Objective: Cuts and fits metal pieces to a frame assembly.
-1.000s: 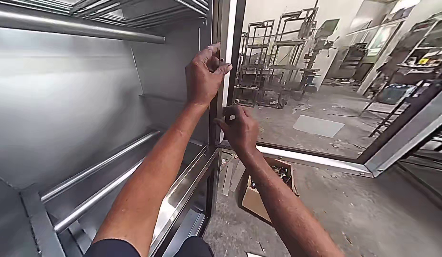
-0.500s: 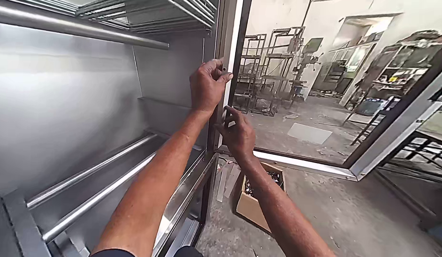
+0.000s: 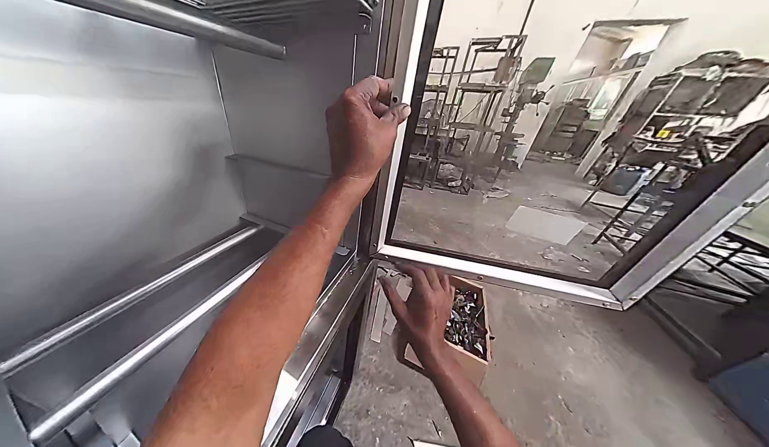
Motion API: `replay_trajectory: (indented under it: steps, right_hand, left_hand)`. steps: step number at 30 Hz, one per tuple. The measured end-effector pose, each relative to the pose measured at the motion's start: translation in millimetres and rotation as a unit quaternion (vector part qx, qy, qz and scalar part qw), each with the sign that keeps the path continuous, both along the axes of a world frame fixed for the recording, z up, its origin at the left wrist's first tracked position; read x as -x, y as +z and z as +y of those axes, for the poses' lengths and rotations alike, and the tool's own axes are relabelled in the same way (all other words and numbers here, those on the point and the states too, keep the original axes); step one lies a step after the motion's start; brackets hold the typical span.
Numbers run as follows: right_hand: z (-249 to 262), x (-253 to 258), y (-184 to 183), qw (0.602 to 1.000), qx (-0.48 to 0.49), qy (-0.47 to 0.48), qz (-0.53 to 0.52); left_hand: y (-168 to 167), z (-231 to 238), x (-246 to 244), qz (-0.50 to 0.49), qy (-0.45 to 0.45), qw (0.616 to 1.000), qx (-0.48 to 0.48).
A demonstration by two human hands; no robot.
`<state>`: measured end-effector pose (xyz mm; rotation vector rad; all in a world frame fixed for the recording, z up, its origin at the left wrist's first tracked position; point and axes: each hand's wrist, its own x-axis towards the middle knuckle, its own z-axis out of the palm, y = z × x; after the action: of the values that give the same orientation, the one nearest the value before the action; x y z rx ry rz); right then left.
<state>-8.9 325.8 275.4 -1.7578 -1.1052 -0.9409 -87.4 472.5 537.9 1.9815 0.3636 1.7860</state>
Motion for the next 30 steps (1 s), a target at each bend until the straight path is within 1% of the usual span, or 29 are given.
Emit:
replay_trajectory:
  steps: [3, 7, 9, 18, 30]
  right_hand:
    - [19, -7, 15, 0.997, -0.029, -0.061, -0.031]
    - [45, -5, 19, 0.995, -0.042, -0.091, -0.013]
    - [51, -3, 18, 0.995, -0.051, -0.091, -0.003]
    - [49, -5, 11, 0.995, -0.067, -0.071, -0.008]
    - [56, -9, 11, 0.993, -0.087, -0.078, -0.008]
  left_hand:
    - [1, -1, 1, 0.007, 0.01, 1.0, 0.0]
    - [0, -3, -1, 0.004, 0.025, 1.0, -0.011]
    - [0, -3, -1, 0.007, 0.027, 1.0, -0.011]
    - [-1, -2, -1, 0.017, 0.031, 0.999, -0.036]
    - [-2, -2, 0, 0.01, 0.024, 0.999, -0.026]
